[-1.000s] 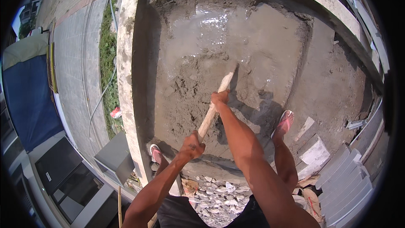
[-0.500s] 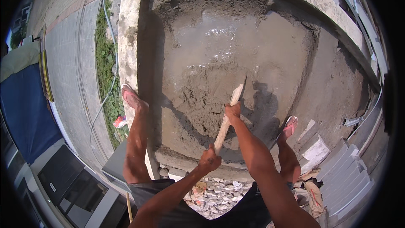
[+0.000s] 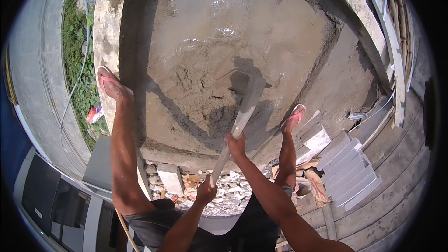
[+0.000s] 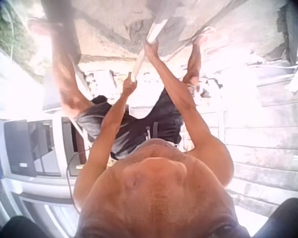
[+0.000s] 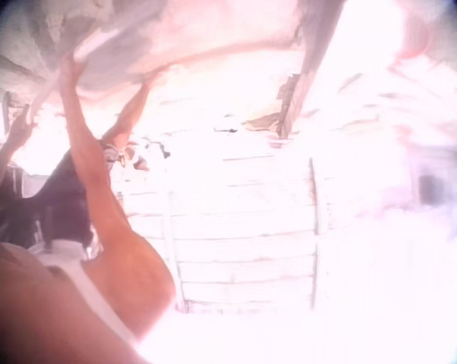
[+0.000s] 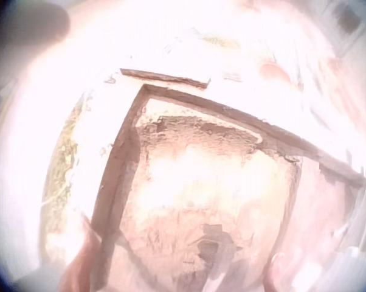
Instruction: The person mixes wet concrete in a square wooden frame using a hoe, repeatedly pulling and pushing the mixture to integrate the water and cement.
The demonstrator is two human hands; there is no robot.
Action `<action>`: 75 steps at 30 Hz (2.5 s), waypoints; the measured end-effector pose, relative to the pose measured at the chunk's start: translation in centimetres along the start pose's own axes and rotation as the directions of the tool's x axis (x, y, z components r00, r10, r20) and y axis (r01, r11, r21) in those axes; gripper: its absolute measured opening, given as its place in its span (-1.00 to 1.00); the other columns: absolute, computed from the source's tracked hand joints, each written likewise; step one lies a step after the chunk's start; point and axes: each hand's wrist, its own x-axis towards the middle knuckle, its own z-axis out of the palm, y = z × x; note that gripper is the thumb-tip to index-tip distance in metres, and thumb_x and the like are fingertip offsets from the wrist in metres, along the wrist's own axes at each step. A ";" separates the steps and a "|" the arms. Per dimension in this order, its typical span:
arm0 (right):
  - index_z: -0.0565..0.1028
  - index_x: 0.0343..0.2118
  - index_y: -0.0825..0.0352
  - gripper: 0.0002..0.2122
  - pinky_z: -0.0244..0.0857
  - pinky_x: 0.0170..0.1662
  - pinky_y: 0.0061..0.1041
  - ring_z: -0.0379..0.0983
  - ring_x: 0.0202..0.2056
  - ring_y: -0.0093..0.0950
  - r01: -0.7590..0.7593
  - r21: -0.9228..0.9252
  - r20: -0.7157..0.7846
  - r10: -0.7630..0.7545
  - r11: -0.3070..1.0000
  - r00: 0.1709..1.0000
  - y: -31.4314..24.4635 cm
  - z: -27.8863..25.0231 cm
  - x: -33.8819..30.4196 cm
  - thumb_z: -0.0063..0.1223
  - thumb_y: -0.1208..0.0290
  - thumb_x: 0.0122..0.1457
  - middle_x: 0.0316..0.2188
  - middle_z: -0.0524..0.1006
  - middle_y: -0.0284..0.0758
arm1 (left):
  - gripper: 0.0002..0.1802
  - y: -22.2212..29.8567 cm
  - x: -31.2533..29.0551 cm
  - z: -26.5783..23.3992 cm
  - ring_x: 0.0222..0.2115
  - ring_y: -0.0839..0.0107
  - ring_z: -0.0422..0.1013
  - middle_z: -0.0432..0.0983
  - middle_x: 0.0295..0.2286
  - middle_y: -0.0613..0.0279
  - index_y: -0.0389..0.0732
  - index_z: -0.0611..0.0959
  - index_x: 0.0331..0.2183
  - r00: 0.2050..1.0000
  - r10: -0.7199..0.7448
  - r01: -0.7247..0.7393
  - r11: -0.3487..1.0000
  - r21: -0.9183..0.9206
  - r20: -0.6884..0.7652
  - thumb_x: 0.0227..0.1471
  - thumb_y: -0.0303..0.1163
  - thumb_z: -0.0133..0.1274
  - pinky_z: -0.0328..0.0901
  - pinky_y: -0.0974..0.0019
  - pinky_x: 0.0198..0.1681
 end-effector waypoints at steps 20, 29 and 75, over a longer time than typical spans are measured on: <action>0.26 -0.20 0.68 -0.67 0.40 -0.62 -0.33 0.44 -0.64 -0.37 0.713 0.027 0.056 -0.713 0.701 0.699 -44.7 40.5 12.5 0.03 0.50 0.09 -0.54 0.46 -0.08 | -0.60 21.9 27.5 -44.5 -0.41 -0.14 0.53 0.53 -0.50 -0.28 -0.42 0.59 -0.27 0.841 0.263 -0.303 0.953 -0.009 -0.472 -0.17 -0.33 0.05 0.35 0.03 -0.30; 0.34 -0.31 0.64 -0.79 0.33 -0.68 -0.39 0.35 -0.68 -0.46 0.560 -0.105 0.207 -0.532 0.822 0.821 -42.6 42.3 14.2 0.02 0.55 0.14 -0.61 0.39 -0.22 | -0.52 21.0 26.0 -42.0 -0.32 -0.12 0.55 0.58 -0.42 -0.26 -0.42 0.59 -0.17 0.874 0.100 -0.200 0.966 -0.165 -0.476 -0.12 -0.27 0.07 0.37 0.03 -0.18; 0.30 -0.15 0.37 -0.72 0.36 -0.40 -0.47 0.44 -0.47 -0.51 0.287 -0.037 0.281 -0.265 0.957 0.922 -9.7 9.3 -0.1 0.08 0.60 0.08 -0.40 0.45 -0.33 | -0.62 2.0 10.5 -3.9 -0.27 -0.08 0.55 0.58 -0.36 -0.21 -0.33 0.56 -0.17 0.990 -0.077 0.021 0.906 -0.423 -0.116 -0.12 -0.46 0.15 0.40 0.10 -0.20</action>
